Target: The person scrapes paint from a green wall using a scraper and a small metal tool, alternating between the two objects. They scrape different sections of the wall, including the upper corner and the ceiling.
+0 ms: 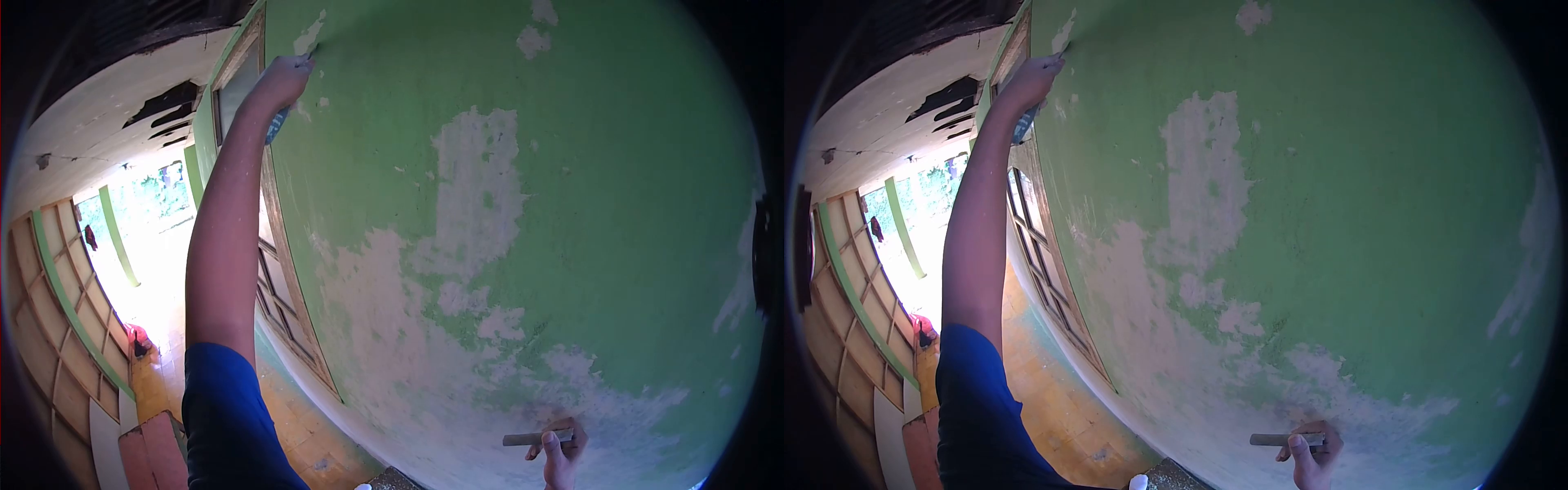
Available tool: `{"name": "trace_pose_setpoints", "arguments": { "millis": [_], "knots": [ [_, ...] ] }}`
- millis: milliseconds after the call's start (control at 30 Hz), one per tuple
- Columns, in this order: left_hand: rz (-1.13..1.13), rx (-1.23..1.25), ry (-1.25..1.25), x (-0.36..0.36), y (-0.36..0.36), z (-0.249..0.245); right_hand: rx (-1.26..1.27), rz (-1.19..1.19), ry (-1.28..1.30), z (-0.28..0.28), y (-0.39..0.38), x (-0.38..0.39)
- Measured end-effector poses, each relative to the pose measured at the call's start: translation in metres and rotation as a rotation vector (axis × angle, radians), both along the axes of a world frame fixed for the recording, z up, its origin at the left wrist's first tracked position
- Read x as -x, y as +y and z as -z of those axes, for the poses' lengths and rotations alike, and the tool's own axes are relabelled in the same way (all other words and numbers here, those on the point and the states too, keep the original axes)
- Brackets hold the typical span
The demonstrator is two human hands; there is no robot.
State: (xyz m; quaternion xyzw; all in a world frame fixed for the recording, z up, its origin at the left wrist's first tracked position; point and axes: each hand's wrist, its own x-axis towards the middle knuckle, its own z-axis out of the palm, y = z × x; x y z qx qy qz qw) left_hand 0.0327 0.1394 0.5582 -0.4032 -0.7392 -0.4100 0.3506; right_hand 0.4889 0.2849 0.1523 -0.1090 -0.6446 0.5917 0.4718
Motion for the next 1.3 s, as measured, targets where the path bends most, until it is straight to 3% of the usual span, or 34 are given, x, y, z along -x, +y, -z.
{"name": "trace_pose_setpoints", "arguments": {
  "millis": [433, 633, 800, 1100, 1300],
  "knots": [
    [0.001, -0.053, -0.079, -0.006, -0.003, 0.002, -0.051, 0.002, -0.008, -0.003, 0.0, 0.0],
    [0.023, -0.037, 0.011, -0.001, -0.006, 0.018, -0.068, -0.01, 0.032, -0.003, 0.0, 0.001],
    [0.01, -0.046, -0.13, 0.017, -0.01, 0.009, -0.025, 0.033, -0.019, 0.0, 0.0, -0.001],
    [0.04, -0.066, -0.048, 0.019, -0.011, 0.028, -0.032, 0.037, -0.023, 0.001, -0.001, -0.001],
    [-0.001, -0.075, -0.043, 0.05, -0.01, 0.006, -0.078, 0.043, 0.003, -0.002, -0.003, 0.003]
  ]
}}
